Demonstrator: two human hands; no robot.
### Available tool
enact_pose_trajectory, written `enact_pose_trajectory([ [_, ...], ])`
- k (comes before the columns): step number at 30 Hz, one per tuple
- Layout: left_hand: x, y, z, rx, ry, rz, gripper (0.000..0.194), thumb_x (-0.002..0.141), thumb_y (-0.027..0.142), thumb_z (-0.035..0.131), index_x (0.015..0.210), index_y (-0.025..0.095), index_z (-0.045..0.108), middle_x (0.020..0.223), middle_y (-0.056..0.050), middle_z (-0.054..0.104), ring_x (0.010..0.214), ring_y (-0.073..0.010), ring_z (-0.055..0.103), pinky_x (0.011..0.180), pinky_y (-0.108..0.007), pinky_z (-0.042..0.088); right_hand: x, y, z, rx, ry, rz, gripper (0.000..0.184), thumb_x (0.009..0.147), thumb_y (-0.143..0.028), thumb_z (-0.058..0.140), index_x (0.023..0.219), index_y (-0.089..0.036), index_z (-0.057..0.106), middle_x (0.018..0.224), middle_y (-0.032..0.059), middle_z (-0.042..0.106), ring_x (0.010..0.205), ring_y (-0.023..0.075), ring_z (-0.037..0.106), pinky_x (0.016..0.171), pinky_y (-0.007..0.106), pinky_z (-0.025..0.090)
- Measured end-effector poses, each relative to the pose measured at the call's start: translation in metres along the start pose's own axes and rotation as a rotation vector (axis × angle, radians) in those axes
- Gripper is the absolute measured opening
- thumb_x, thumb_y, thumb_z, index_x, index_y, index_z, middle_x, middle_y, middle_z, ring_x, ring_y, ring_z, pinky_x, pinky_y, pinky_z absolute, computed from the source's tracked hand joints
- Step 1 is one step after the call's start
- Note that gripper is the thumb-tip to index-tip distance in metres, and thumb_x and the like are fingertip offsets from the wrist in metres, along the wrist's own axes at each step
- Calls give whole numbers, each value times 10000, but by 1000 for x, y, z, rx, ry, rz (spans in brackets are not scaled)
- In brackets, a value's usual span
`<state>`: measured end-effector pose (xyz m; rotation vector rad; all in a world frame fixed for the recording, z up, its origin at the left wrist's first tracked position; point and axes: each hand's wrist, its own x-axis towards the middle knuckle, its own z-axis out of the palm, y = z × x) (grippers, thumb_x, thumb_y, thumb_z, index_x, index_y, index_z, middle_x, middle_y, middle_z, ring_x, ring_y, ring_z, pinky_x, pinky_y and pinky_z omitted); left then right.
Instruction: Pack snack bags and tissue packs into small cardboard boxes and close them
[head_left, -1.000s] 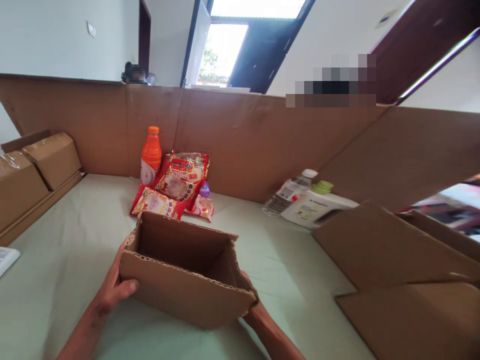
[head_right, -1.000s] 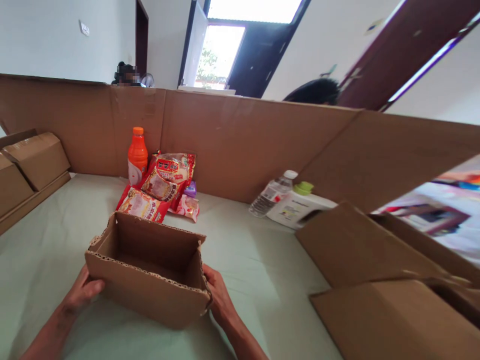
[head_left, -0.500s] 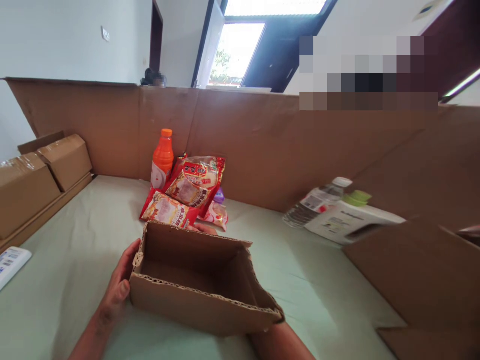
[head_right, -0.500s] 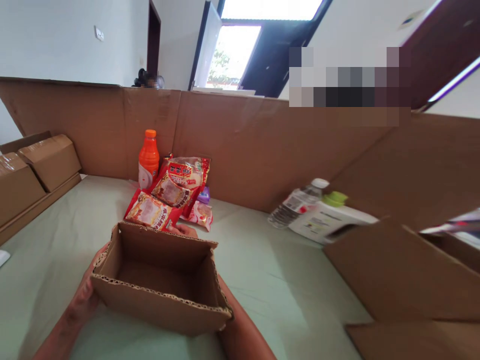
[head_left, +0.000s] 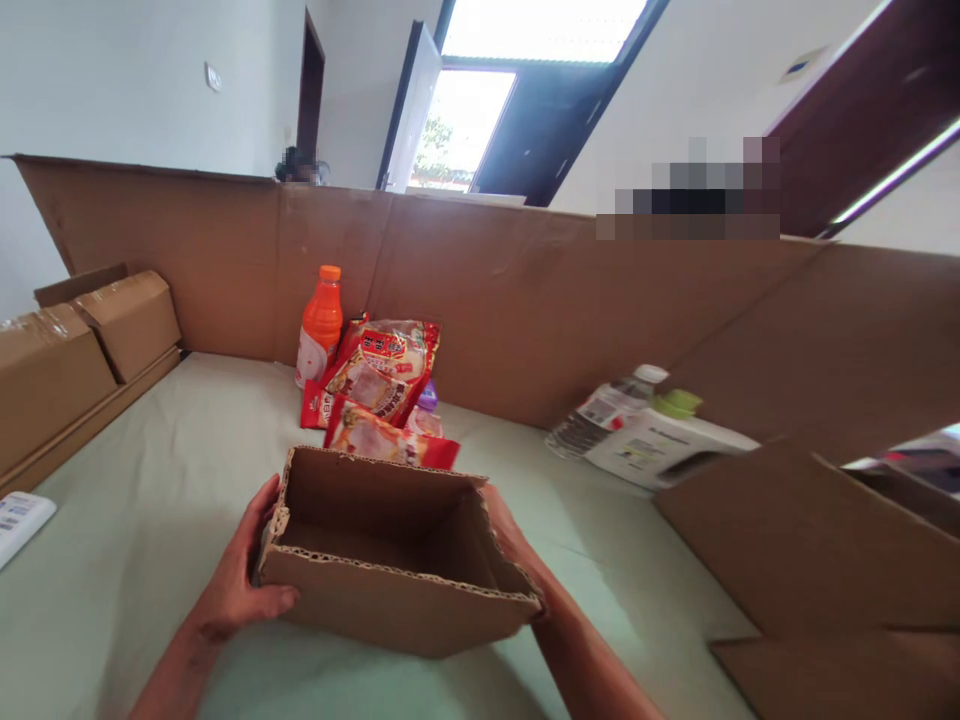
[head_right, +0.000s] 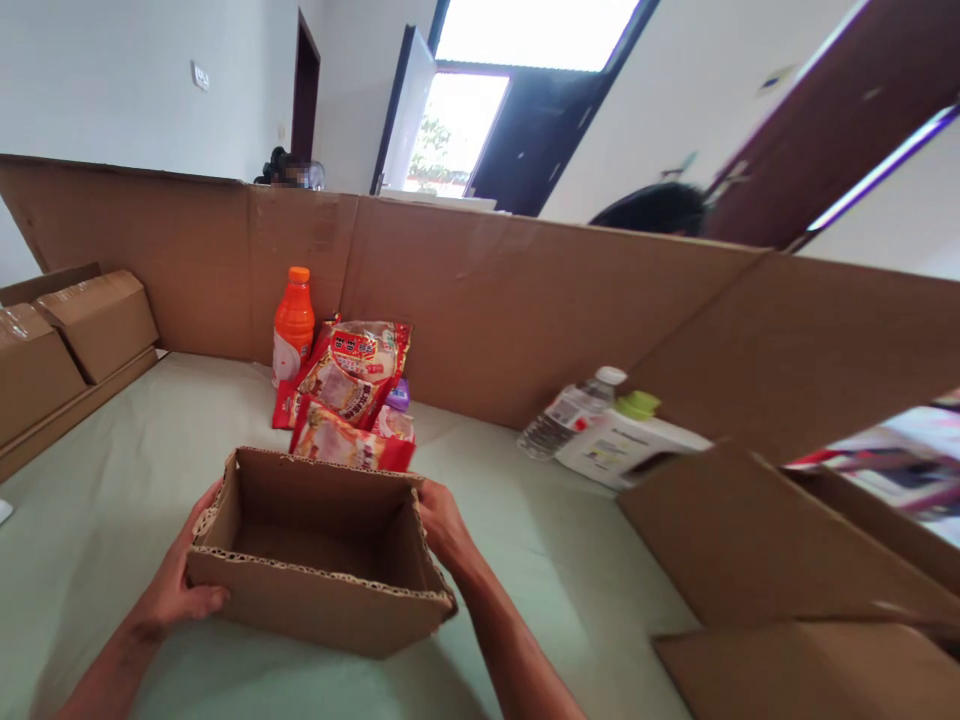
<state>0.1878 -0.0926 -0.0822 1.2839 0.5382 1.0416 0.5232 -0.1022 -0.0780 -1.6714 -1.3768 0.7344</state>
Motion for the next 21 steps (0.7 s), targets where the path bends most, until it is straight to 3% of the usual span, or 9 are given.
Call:
enact_pose_trajectory([
  [2, 0, 4, 1, 14, 0, -14, 1176, 572, 536, 902, 1552, 292, 300, 1605, -123, 370, 1463, -428, 338, 1160, -487, 366, -17, 15, -31, 3, -29, 47, 512, 803, -655, 606, 789, -151, 697, 736, 46, 705, 715, 252, 661, 644, 349, 543],
  [5, 0, 9, 0, 45, -10, -18, 1127, 586, 507, 897, 1540, 293, 336, 1590, -105, 401, 1455, -409, 361, 1164, -458, 366, -49, 40, -69, -91, -8, 130, 524, 716, -679, 625, 787, -165, 698, 733, 73, 721, 678, 257, 660, 638, 366, 532],
  [8, 2, 10, -3, 71, -15, -30, 1097, 596, 489, 882, 1535, 285, 354, 1566, -101, 436, 1432, -406, 397, 1140, -440, 401, -65, 48, -91, -331, 283, 144, 580, 700, -682, 597, 940, -165, 705, 913, 151, 748, 826, 318, 688, 737, 438, 546],
  [10, 2, 8, -6, 86, -10, -56, 1106, 601, 481, 874, 1546, 277, 335, 1558, -106, 445, 1406, -406, 432, 1109, -429, 436, -58, 39, -94, -463, 421, 94, 609, 738, -641, 559, 1075, -149, 682, 1114, 203, 715, 1035, 358, 661, 894, 497, 513],
  [12, 1, 7, -8, 99, -7, -77, 1118, 609, 481, 863, 1557, 271, 310, 1552, -112, 451, 1378, -403, 466, 1072, -413, 468, -37, 25, -90, -518, 362, 65, 572, 773, -555, 554, 1156, -143, 658, 1291, 216, 643, 1233, 371, 567, 1039, 515, 423],
  [14, 1, 8, -9, 103, -12, -85, 1116, 619, 484, 853, 1562, 269, 296, 1545, -114, 460, 1361, -397, 487, 1041, -395, 488, -10, 12, -82, -498, 217, 91, 512, 751, -464, 609, 1155, -153, 663, 1328, 199, 630, 1280, 369, 530, 1062, 490, 400],
  [18, 1, 14, -6, 60, -63, -57, 1084, 631, 487, 845, 1553, 265, 319, 1543, -113, 462, 1390, -401, 450, 1087, -412, 444, 23, 2, -66, -361, -53, 168, 323, 633, -404, 709, 853, -169, 717, 855, 92, 758, 829, 277, 689, 744, 346, 528],
  [21, 2, 17, -3, 21, -105, -36, 1057, 633, 488, 848, 1539, 280, 344, 1558, -100, 442, 1437, -403, 383, 1143, -442, 379, 15, 5, -62, -258, -156, 207, 338, 630, -505, 675, 665, -170, 653, 609, 27, 675, 576, 190, 620, 530, 271, 467],
])
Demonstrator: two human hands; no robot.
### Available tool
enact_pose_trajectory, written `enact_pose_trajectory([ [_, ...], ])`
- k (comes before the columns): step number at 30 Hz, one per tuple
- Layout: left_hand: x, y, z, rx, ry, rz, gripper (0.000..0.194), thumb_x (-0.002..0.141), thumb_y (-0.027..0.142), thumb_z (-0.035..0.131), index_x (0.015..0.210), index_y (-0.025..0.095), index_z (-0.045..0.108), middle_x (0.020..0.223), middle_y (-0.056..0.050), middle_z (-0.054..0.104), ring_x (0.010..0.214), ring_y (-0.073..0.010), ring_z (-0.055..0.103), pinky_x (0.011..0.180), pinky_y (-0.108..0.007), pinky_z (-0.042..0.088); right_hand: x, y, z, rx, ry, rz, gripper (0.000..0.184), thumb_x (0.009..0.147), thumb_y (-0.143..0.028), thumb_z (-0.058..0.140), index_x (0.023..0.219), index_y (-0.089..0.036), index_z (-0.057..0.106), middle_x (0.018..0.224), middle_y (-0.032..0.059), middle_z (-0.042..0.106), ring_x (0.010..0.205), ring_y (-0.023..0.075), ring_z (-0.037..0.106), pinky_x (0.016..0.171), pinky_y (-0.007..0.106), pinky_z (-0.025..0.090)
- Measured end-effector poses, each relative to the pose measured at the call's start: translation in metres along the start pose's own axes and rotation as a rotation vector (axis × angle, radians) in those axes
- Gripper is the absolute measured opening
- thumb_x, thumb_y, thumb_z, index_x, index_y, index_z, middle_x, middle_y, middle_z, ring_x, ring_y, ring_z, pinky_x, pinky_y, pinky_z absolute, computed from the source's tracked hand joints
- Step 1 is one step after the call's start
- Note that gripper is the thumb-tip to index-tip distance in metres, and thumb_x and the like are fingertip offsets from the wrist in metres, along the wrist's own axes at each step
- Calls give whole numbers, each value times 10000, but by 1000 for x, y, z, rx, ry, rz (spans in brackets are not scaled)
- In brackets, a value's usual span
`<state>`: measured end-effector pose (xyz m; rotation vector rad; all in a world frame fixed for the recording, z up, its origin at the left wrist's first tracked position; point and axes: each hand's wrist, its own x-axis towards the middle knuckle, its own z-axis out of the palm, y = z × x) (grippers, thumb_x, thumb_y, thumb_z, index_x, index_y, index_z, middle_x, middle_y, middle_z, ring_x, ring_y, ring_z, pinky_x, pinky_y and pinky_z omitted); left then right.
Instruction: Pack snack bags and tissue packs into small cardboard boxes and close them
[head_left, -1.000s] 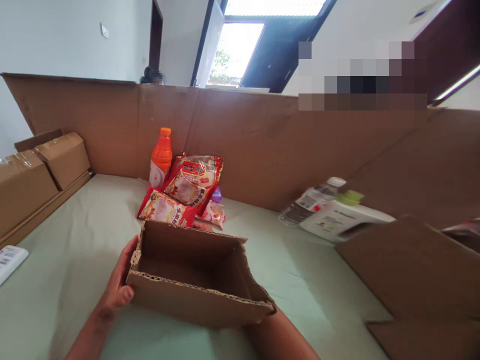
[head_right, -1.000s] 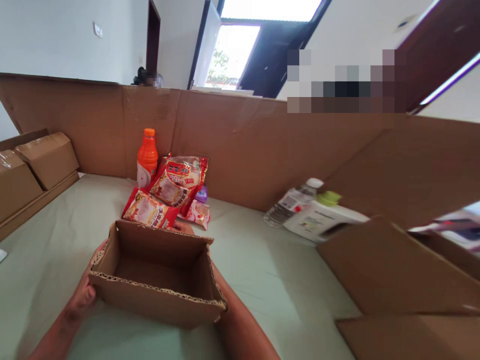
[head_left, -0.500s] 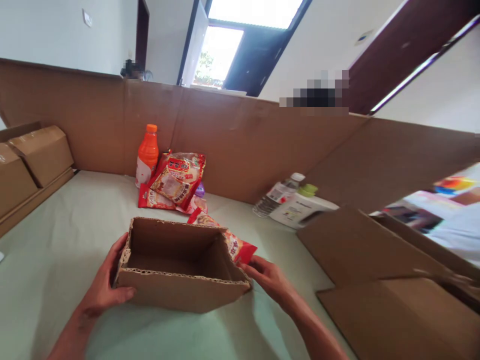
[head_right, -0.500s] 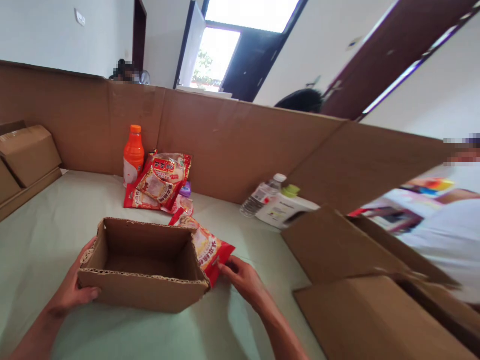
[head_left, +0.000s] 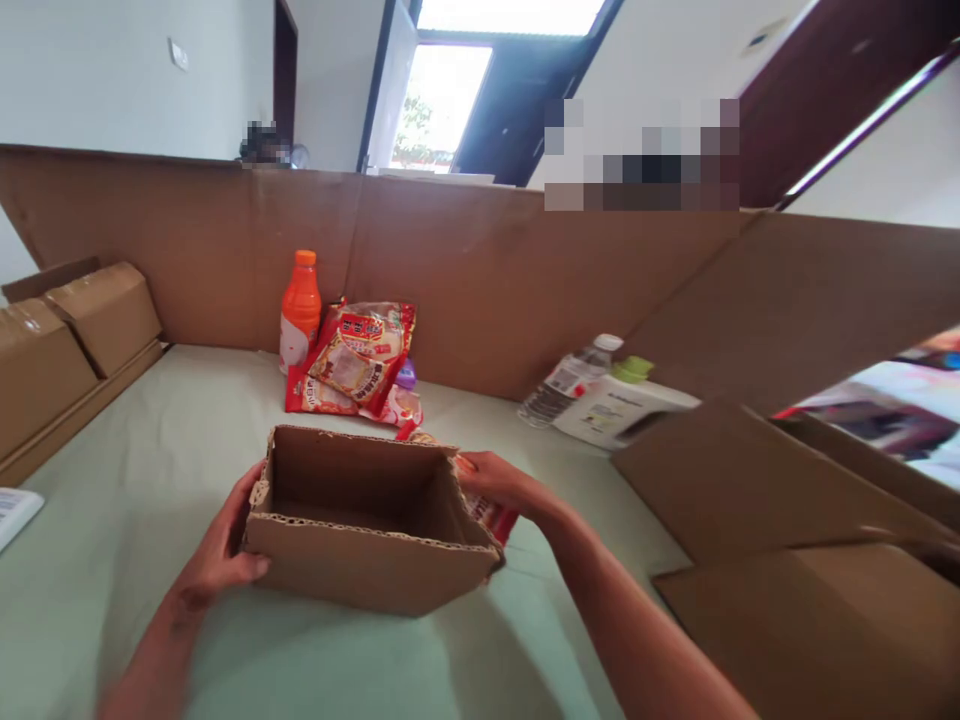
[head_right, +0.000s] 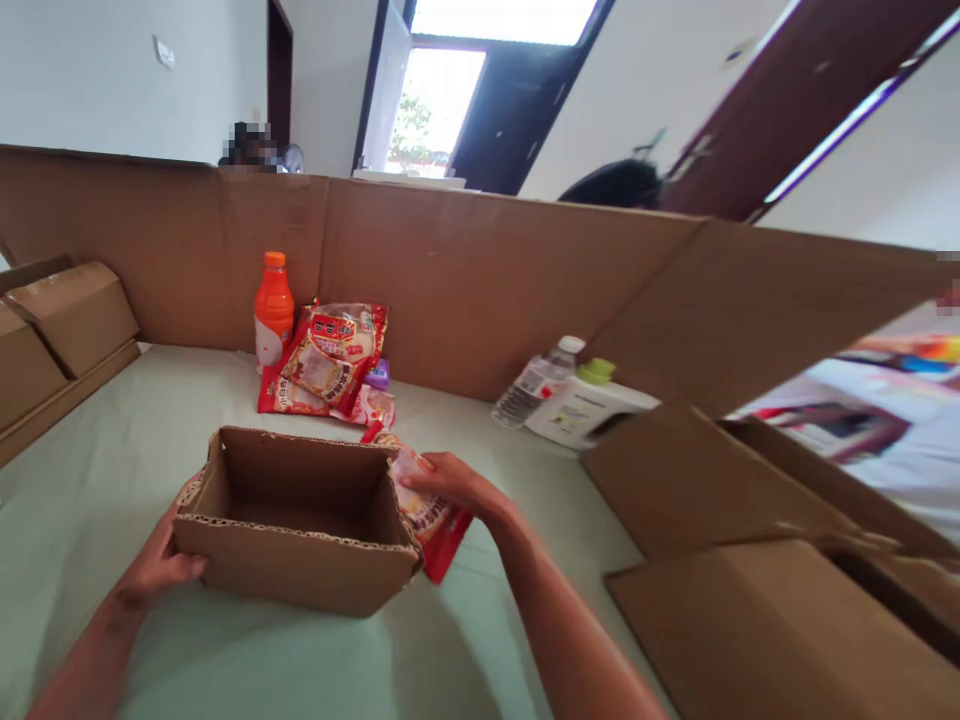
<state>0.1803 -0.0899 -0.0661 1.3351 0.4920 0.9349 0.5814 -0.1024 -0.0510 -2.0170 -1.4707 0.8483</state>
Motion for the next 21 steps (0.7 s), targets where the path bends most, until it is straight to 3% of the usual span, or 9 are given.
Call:
enact_pose_trajectory([
  [3, 0, 0, 1, -14, -5, 8, 1017, 649, 471, 845, 1527, 303, 362, 1570, -76, 426, 1468, -386, 335, 1181, -443, 319, -22, 6, -4, 50, 65, 29, 435, 629, -614, 620, 615, -181, 584, 509, 3, 577, 488, 157, 537, 451, 259, 394],
  [7, 0, -3, 0, -22, -15, 10, 1018, 645, 459, 846, 1526, 301, 361, 1567, -80, 427, 1462, -390, 338, 1173, -449, 316, -53, -6, -29, 192, 477, -5, 440, 598, -599, 665, 720, -178, 636, 582, -3, 582, 529, 150, 520, 489, 274, 408],
  [10, 0, -5, -1, -5, -7, 2, 1031, 638, 463, 851, 1527, 288, 359, 1569, -92, 422, 1456, -397, 340, 1170, -452, 313, -72, -40, -49, 340, 891, -162, 387, 561, -526, 746, 751, -207, 636, 663, -11, 584, 589, 149, 504, 557, 294, 426],
  [13, 0, -6, -2, 5, -2, 13, 1031, 643, 479, 846, 1528, 276, 358, 1565, -105, 423, 1450, -403, 345, 1167, -468, 313, -90, -87, -54, 470, 1124, -397, 309, 621, -468, 783, 703, -266, 565, 721, -17, 545, 659, 171, 491, 654, 338, 455],
  [17, -1, -8, -2, 36, 1, 37, 1039, 631, 507, 851, 1524, 280, 370, 1572, -109, 415, 1432, -405, 374, 1162, -488, 325, -107, -133, -33, 532, 1132, -650, 312, 676, -409, 813, 680, -273, 532, 667, -30, 502, 628, 161, 454, 631, 321, 424],
  [21, -2, -10, -4, 46, 22, 41, 1059, 630, 518, 855, 1531, 272, 356, 1592, -126, 387, 1433, -405, 378, 1164, -497, 328, -110, -144, -5, 347, 814, -740, 205, 816, -390, 726, 743, -264, 582, 689, -15, 580, 600, 155, 505, 559, 286, 421],
])
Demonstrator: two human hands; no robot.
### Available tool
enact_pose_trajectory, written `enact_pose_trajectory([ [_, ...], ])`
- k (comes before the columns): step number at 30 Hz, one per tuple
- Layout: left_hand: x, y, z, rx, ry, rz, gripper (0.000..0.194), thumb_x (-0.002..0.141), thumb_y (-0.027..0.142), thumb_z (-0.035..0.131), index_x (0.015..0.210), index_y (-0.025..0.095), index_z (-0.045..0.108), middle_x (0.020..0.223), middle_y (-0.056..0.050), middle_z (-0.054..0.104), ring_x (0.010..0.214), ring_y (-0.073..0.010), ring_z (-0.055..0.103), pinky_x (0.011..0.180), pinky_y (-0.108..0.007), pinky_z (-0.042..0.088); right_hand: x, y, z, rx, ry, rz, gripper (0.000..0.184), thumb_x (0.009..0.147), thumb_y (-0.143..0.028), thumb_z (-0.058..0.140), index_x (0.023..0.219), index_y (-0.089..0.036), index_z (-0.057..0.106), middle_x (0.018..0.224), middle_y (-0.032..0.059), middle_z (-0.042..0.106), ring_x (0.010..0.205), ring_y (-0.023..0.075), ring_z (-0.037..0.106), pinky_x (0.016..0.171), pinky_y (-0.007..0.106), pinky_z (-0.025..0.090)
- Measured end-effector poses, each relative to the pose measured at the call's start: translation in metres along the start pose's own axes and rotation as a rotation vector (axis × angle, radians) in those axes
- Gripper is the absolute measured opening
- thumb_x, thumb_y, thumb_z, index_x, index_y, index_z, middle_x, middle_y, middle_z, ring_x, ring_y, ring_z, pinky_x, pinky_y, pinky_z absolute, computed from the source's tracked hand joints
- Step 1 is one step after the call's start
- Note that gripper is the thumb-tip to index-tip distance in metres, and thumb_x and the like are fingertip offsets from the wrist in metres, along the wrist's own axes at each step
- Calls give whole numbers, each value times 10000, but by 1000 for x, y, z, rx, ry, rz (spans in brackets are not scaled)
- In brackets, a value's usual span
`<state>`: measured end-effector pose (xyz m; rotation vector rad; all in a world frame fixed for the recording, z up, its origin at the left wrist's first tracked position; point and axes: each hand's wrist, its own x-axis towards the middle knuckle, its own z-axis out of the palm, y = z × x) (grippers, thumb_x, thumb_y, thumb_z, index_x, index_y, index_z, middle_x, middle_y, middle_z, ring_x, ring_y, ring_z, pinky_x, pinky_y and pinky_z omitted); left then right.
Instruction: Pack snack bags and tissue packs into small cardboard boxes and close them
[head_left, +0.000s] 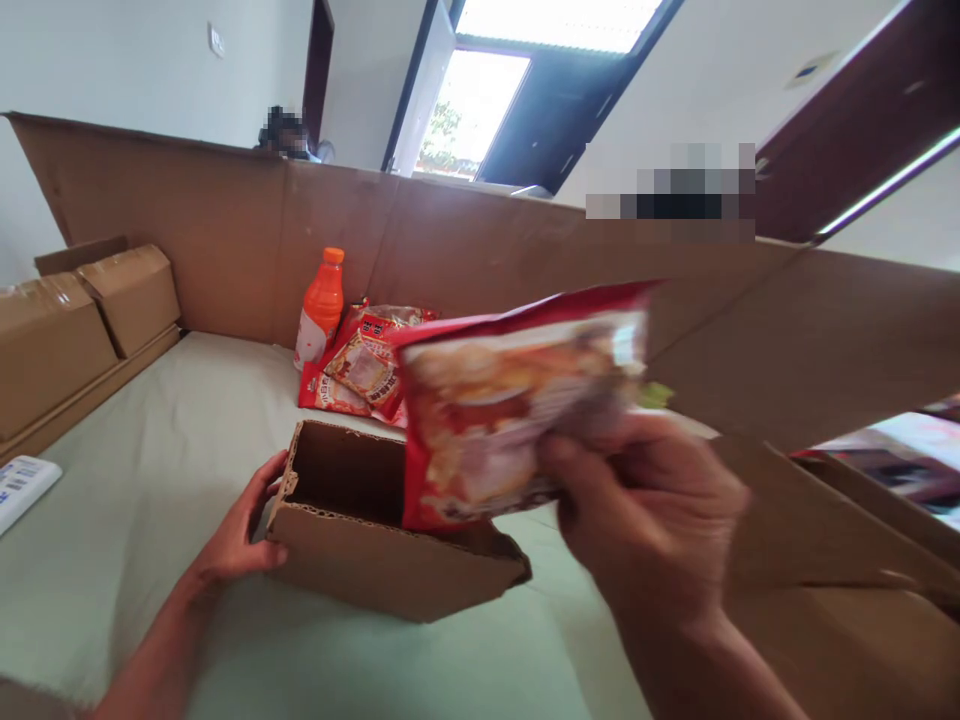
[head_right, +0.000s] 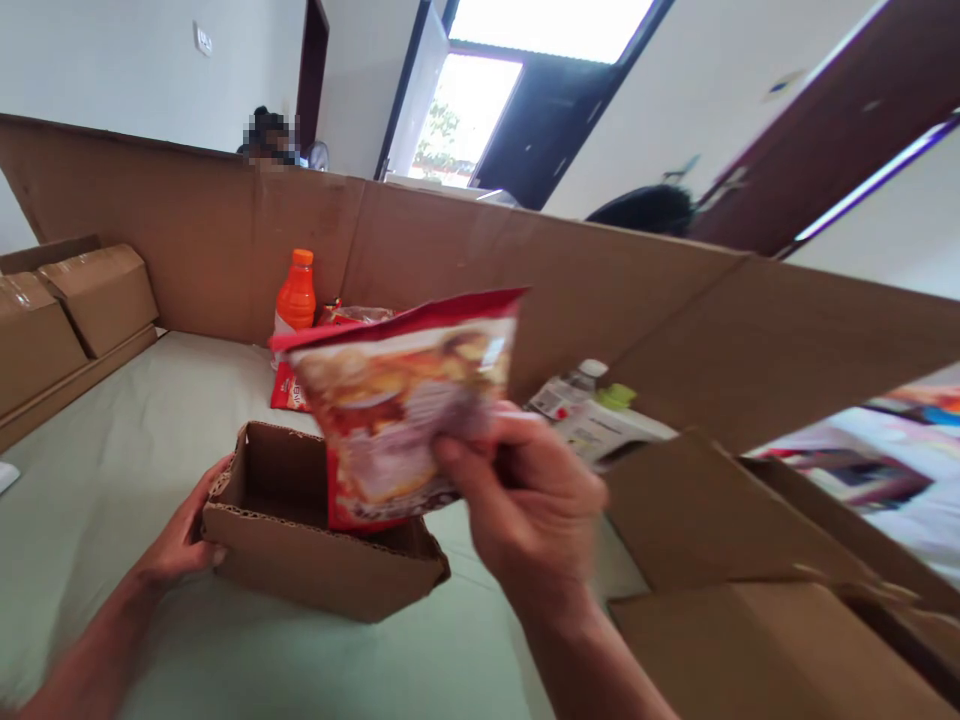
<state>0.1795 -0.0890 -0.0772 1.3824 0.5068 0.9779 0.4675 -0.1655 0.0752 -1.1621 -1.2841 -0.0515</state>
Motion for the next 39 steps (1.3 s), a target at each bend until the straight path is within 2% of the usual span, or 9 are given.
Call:
enact_pose_trajectory([
  [5, 1, -6, -2, 1, -4, 21, 1080, 630, 522, 853, 1540, 269, 329, 1621, -136, 332, 1459, -402, 345, 1180, -513, 300, -5, 7, 5, -200, -710, -117, 171, 908, -276, 563, 788, -237, 679, 768, 27, 689, 690, 163, 616, 622, 265, 473],
  [9, 1, -7, -1, 8, -25, 18, 1066, 630, 502, 854, 1535, 283, 337, 1617, -125, 343, 1473, -402, 321, 1187, -515, 286, 3, 15, 7, -287, -1126, -116, 230, 905, -217, 507, 809, -230, 716, 803, 14, 730, 724, 152, 645, 678, 251, 473],
  [15, -1, 0, 1, 19, -44, 7, 1003, 653, 502, 831, 1517, 262, 384, 1538, -129, 462, 1439, -414, 377, 1170, -517, 323, 3, 11, 41, -339, -1372, -149, 272, 876, -128, 528, 770, -225, 759, 785, 5, 756, 690, 144, 665, 641, 236, 440],
  [19, -1, 0, 1, 25, -53, 7, 1005, 646, 510, 834, 1515, 273, 387, 1503, -118, 501, 1436, -407, 386, 1156, -506, 351, -1, 6, 59, -262, -1469, -107, 292, 891, -146, 517, 837, -231, 791, 828, 15, 783, 721, 168, 705, 689, 255, 499],
  [21, -1, 0, 1, 14, -62, 9, 991, 661, 500, 826, 1517, 270, 383, 1499, -119, 505, 1443, -402, 377, 1150, -502, 360, 0, 7, 56, -226, -1439, -93, 317, 904, -168, 501, 1009, -253, 787, 999, 22, 793, 874, 193, 732, 793, 287, 536],
  [24, 0, 1, 2, -9, -72, 9, 982, 680, 495, 815, 1525, 263, 372, 1510, -124, 492, 1447, -399, 371, 1152, -507, 357, 3, 11, 35, -200, -1216, -70, 338, 927, -223, 487, 1131, -261, 753, 1148, 33, 766, 1034, 211, 718, 912, 331, 547],
  [30, -2, 2, 6, 65, -31, 51, 986, 708, 570, 780, 1540, 268, 344, 1594, -126, 373, 1441, -416, 367, 1172, -529, 320, -13, 20, -28, -266, -632, 49, 248, 920, -436, 593, 978, -273, 771, 983, 52, 788, 913, 234, 741, 831, 343, 595],
  [35, -11, 7, 13, 192, 90, 189, 885, 779, 524, 756, 1537, 358, 330, 1656, -68, 250, 1510, -381, 239, 1218, -524, 236, -49, 18, -54, -354, -474, 34, 298, 889, -514, 625, 1020, -283, 761, 1279, 101, 687, 1157, 305, 658, 931, 450, 563],
  [39, -14, 11, 19, 350, 154, 304, 775, 796, 426, 770, 1490, 360, 430, 1643, -66, 261, 1530, -369, 181, 1235, -537, 181, -69, 14, -58, -408, -352, -40, 254, 900, -431, 634, 1085, -285, 730, 1332, 117, 631, 1209, 313, 612, 958, 484, 542],
])
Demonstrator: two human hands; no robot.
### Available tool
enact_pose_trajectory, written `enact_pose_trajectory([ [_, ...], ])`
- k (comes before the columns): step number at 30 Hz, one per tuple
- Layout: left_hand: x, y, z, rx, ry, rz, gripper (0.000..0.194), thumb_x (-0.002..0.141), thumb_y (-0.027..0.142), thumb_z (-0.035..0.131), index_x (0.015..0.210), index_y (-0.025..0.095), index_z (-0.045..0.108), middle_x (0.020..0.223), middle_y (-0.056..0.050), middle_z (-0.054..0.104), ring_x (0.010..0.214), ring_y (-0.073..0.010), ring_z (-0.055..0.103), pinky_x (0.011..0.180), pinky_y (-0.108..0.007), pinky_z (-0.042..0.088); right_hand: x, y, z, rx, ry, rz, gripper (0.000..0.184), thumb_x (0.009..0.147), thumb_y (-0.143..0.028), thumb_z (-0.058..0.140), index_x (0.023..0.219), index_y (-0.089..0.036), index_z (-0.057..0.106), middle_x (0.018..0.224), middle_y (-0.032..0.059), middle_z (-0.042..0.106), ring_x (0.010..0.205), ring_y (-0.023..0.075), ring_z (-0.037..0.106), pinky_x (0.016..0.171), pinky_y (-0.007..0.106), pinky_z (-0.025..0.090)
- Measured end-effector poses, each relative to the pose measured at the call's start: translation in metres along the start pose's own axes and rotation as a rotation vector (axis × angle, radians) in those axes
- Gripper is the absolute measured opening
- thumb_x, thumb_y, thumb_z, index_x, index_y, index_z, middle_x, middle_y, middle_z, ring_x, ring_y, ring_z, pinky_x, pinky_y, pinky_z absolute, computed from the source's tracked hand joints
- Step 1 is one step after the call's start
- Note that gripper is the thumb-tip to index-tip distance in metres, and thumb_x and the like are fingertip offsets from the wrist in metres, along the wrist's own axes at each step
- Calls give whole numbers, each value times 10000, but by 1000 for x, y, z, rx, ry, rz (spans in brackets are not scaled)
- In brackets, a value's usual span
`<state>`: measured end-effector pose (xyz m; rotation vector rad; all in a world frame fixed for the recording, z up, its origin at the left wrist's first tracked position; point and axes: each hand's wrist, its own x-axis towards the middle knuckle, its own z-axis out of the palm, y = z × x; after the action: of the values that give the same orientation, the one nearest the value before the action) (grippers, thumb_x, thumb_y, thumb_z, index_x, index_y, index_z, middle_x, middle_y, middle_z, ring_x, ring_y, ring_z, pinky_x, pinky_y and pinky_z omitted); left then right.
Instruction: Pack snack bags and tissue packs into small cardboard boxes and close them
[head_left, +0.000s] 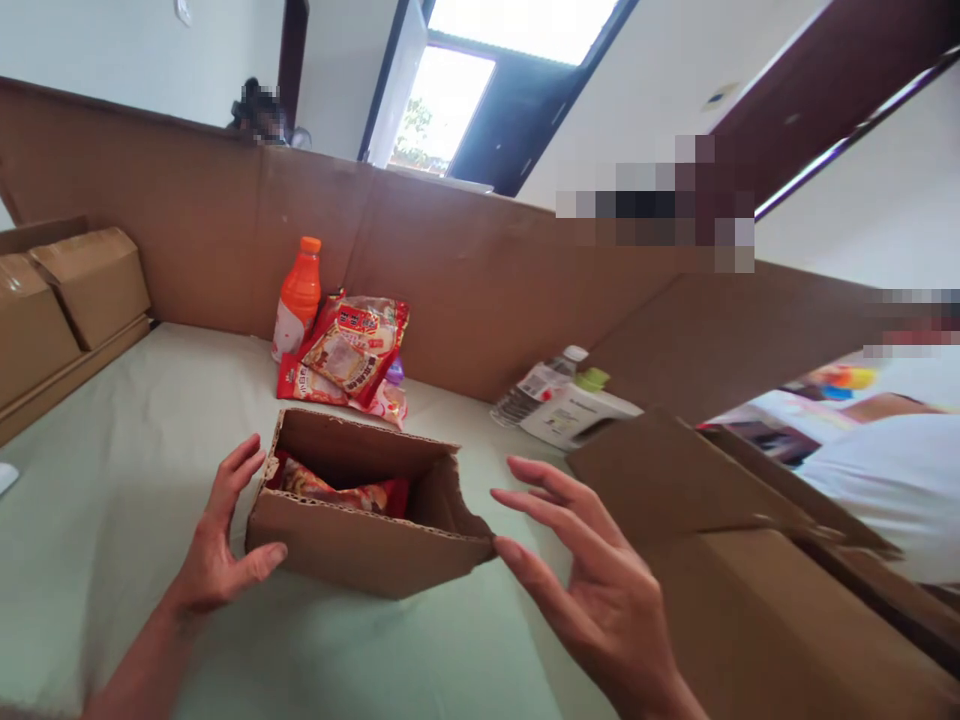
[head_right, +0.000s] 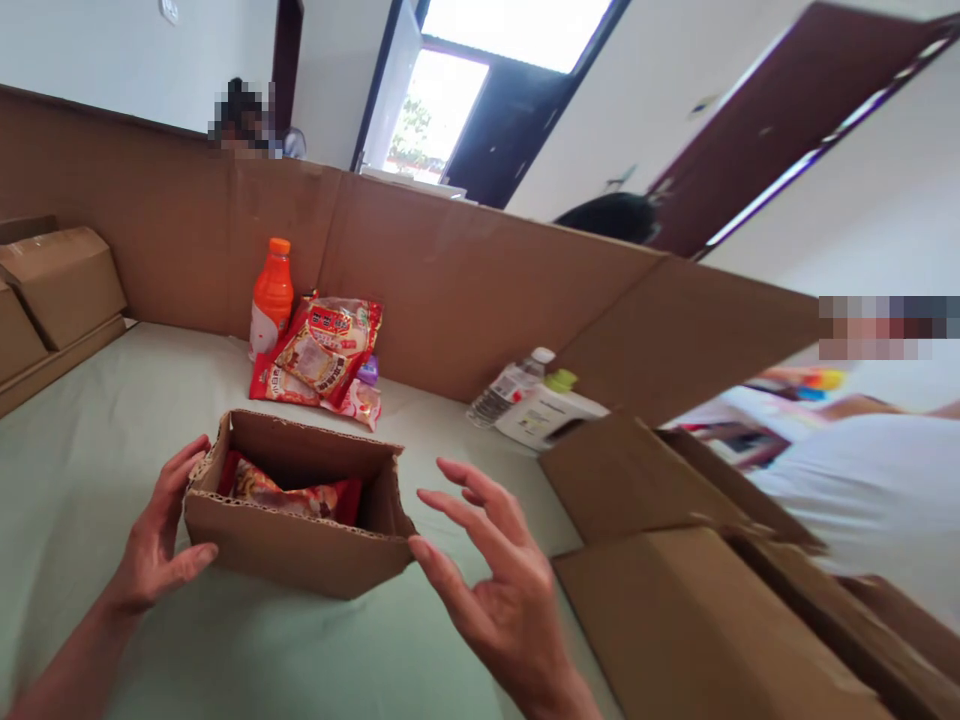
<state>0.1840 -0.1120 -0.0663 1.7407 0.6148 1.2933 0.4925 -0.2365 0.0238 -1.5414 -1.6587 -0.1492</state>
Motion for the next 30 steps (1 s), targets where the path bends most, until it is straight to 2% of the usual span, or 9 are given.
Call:
enact_pose_trajectory([
  [6, 6, 15, 10, 48, 131, 35, 586, 823, 327, 753, 1379, 324, 570, 1568, -77, 397, 1473, -355, 322, 1212, -537, 262, -3, 0, 15, -26, -192, -41, 339, 879, -462, 654, 1158, -278, 709, 1300, 112, 669, 1187, 306, 637, 964, 473, 552],
  [10, 15, 28, 16, 138, 198, 69, 457, 846, 247, 723, 1288, 306, 627, 1429, -64, 546, 1352, -303, 480, 1168, -475, 350, 1, -3, 26, -28, -184, -45, 281, 898, -428, 641, 1104, -246, 699, 1284, 114, 683, 1170, 281, 653, 963, 450, 555],
  [16, 25, 37, 18, 262, 91, 171, 280, 867, 219, 683, 1138, 290, 692, 1282, -54, 657, 1225, -277, 583, 1065, -443, 445, -4, -9, 33, -80, -159, -61, 386, 894, -394, 636, 1257, -261, 629, 1335, 117, 657, 1171, 283, 662, 920, 437, 573],
  [18, 26, 38, 17, 276, 63, 185, 228, 874, 226, 675, 1093, 282, 704, 1248, -53, 681, 1228, -279, 582, 1068, -449, 442, -5, -12, 33, -79, -175, -62, 340, 898, -372, 630, 1216, -253, 639, 1336, 119, 658, 1144, 272, 680, 898, 407, 583],
  [21, 25, 38, 16, 279, 50, 173, 220, 905, 246, 640, 1116, 276, 693, 1240, -51, 691, 1243, -267, 577, 1080, -433, 436, -5, -16, 33, -49, -190, -37, 198, 908, -366, 615, 1045, -232, 660, 1278, 127, 689, 1090, 259, 706, 872, 365, 590],
  [23, 24, 38, 16, 285, 63, 124, 260, 931, 275, 606, 1185, 270, 663, 1236, -55, 693, 1220, -251, 599, 1064, -409, 454, -4, -16, 34, -36, -201, -12, 165, 907, -371, 613, 984, -229, 648, 1222, 118, 714, 1052, 255, 718, 848, 353, 593],
  [25, 24, 37, 16, 306, 80, 52, 324, 951, 302, 578, 1271, 257, 607, 1203, -62, 704, 1139, -231, 647, 1010, -383, 496, -4, -14, 36, -37, -213, -4, 199, 907, -372, 613, 1043, -228, 633, 1192, 105, 724, 1031, 249, 721, 837, 354, 594],
  [27, 24, 33, 17, 344, 112, 15, 358, 955, 309, 571, 1308, 245, 565, 1184, -67, 708, 1079, -215, 674, 945, -354, 532, -4, -10, 39, -57, -206, -28, 298, 918, -370, 602, 1182, -232, 598, 1235, 104, 703, 1088, 251, 698, 875, 373, 583],
  [30, 25, 25, 19, 407, 153, 66, 383, 941, 273, 586, 1320, 246, 537, 1194, -64, 692, 1111, -202, 660, 965, -338, 527, 0, -3, 45, -127, -119, -82, 448, 927, -399, 597, 1343, -248, 521, 1421, 131, 574, 1278, 290, 581, 987, 449, 526],
])
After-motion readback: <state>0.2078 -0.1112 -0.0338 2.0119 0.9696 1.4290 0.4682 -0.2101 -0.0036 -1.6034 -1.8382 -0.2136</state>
